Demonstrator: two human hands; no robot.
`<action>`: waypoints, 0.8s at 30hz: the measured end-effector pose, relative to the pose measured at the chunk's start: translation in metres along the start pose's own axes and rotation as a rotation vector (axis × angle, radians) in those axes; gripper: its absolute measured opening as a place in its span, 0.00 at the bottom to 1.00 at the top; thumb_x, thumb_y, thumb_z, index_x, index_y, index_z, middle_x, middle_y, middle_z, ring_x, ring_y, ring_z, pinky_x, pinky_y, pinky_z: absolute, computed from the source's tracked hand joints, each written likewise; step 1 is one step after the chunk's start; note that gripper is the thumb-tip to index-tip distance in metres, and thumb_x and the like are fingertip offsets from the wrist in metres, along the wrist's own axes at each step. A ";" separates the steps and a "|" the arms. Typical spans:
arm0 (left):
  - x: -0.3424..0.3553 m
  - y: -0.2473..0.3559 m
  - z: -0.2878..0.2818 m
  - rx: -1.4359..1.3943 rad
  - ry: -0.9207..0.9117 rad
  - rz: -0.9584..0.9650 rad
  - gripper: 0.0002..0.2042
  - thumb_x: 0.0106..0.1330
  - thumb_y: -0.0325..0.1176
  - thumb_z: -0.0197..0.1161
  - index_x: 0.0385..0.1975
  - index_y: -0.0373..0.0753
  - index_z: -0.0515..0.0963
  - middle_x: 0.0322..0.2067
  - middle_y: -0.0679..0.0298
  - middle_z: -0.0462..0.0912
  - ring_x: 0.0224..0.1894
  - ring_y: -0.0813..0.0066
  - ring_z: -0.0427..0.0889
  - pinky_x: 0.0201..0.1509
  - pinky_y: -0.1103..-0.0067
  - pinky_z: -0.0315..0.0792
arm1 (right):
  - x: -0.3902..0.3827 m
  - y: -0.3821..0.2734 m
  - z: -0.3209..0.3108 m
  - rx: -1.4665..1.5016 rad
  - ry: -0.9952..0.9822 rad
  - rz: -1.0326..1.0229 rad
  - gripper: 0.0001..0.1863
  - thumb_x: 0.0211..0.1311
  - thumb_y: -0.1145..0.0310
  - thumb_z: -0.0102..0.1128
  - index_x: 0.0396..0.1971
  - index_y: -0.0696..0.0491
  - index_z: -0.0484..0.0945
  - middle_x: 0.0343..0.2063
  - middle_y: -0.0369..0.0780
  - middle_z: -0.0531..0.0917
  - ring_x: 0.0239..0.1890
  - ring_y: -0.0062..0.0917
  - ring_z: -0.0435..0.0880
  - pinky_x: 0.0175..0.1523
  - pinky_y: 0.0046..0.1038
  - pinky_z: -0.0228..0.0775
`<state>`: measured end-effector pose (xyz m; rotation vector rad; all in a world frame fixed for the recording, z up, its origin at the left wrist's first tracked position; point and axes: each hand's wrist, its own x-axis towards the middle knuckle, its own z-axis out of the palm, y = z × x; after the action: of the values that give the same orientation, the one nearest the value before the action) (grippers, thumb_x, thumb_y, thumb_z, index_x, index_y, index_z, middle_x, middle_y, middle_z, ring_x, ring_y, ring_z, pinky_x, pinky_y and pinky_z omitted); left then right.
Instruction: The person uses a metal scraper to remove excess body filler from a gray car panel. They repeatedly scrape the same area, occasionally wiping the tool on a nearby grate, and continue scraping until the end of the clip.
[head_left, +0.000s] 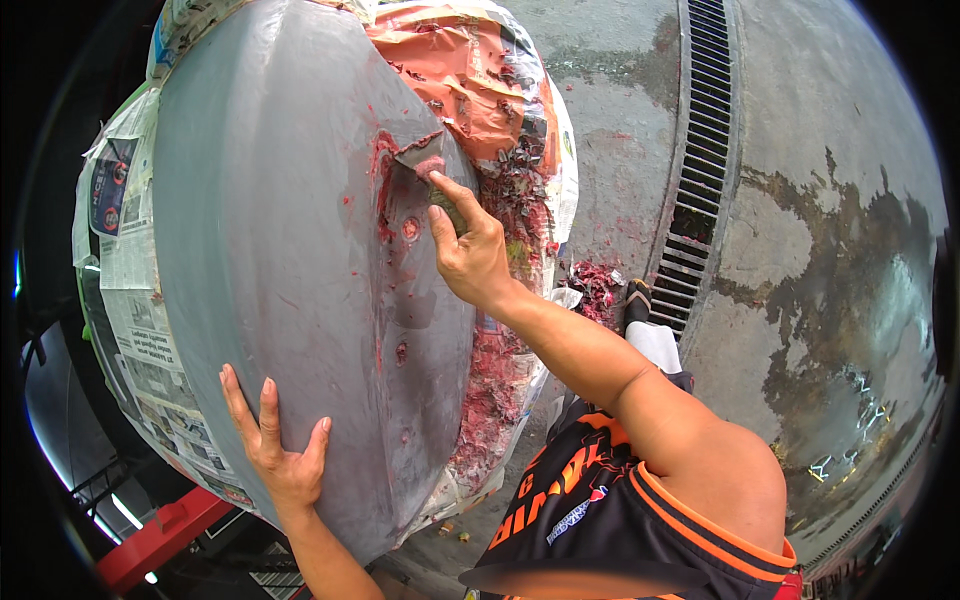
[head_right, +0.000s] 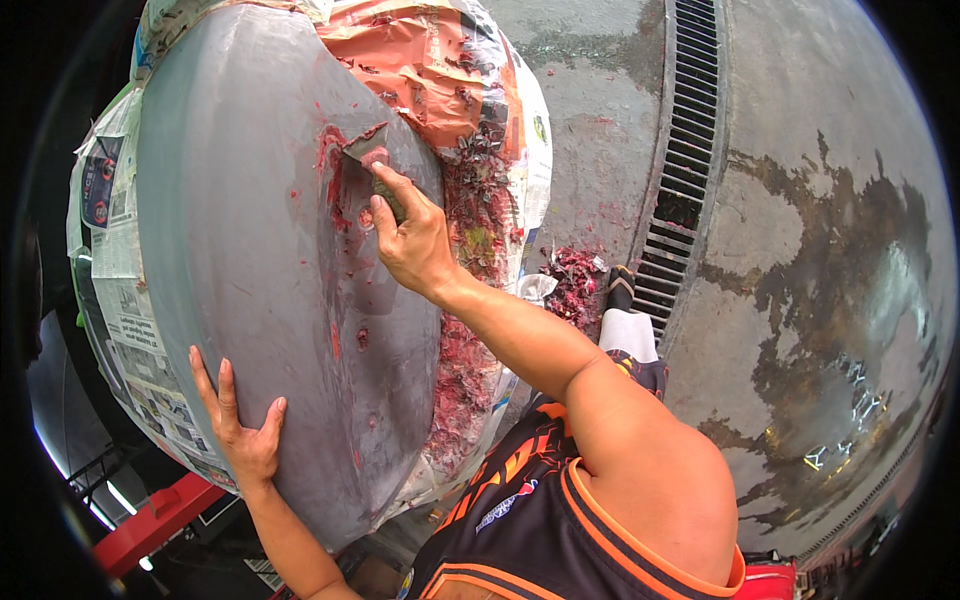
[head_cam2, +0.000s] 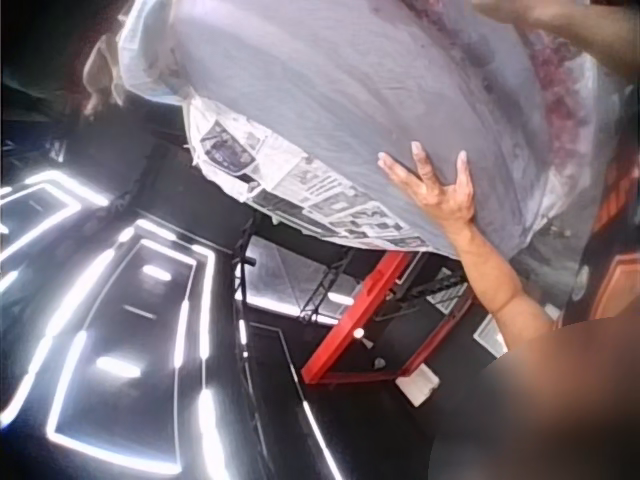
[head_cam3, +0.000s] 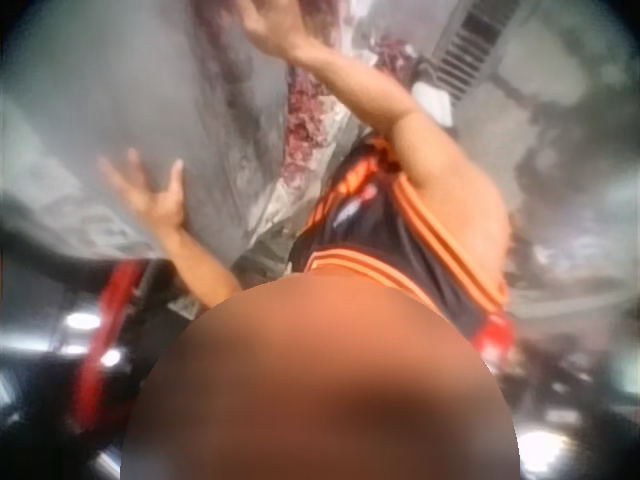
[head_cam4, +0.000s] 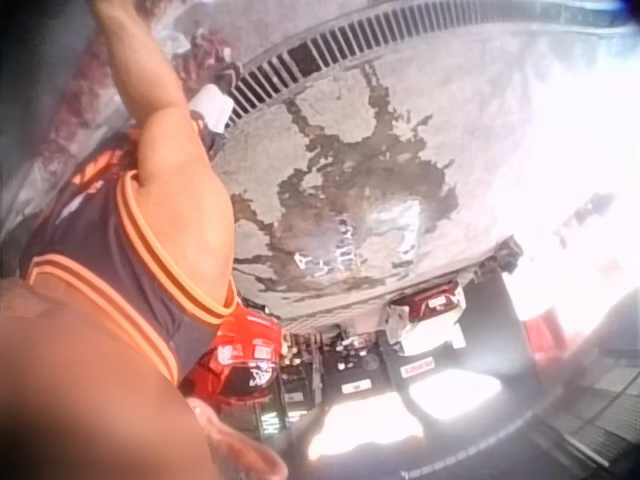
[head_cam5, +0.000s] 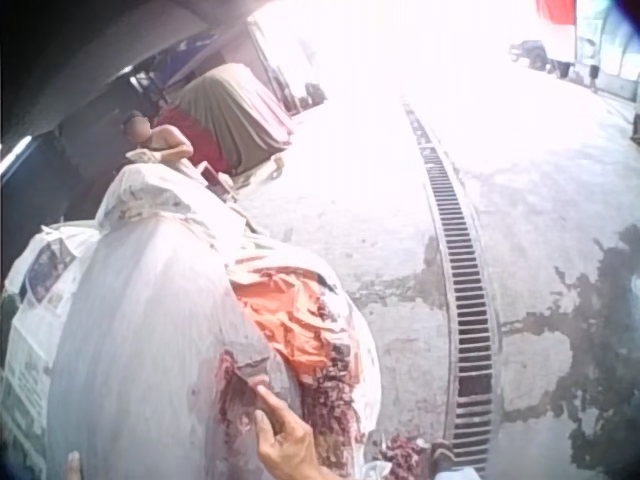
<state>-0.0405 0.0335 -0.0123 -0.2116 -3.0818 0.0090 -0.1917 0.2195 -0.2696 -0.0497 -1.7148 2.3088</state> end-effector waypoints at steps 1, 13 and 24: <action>0.000 0.000 0.000 -0.005 0.000 0.000 0.51 0.46 0.22 0.77 0.76 0.60 0.66 0.81 0.53 0.50 0.81 0.45 0.52 0.80 0.57 0.55 | -0.001 0.001 0.001 -0.009 0.005 0.003 0.21 0.75 0.74 0.58 0.65 0.59 0.74 0.57 0.51 0.85 0.61 0.32 0.83 0.64 0.30 0.74; -0.001 -0.001 0.001 -0.051 0.016 -0.032 0.49 0.45 0.25 0.79 0.73 0.60 0.69 0.80 0.49 0.51 0.81 0.41 0.52 0.79 0.53 0.55 | -0.004 0.013 0.010 0.031 0.032 0.017 0.23 0.74 0.77 0.59 0.66 0.57 0.74 0.56 0.48 0.85 0.55 0.25 0.85 0.60 0.27 0.76; -0.001 -0.001 0.001 -0.055 0.013 -0.038 0.49 0.46 0.25 0.79 0.74 0.61 0.69 0.80 0.49 0.52 0.81 0.42 0.52 0.79 0.53 0.55 | -0.005 0.019 0.004 0.036 0.054 -0.071 0.23 0.68 0.78 0.62 0.63 0.59 0.76 0.55 0.53 0.84 0.56 0.42 0.87 0.59 0.34 0.79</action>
<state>-0.0395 0.0323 -0.0135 -0.1552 -3.0748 -0.0790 -0.1909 0.2093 -0.2873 -0.0440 -1.6218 2.2657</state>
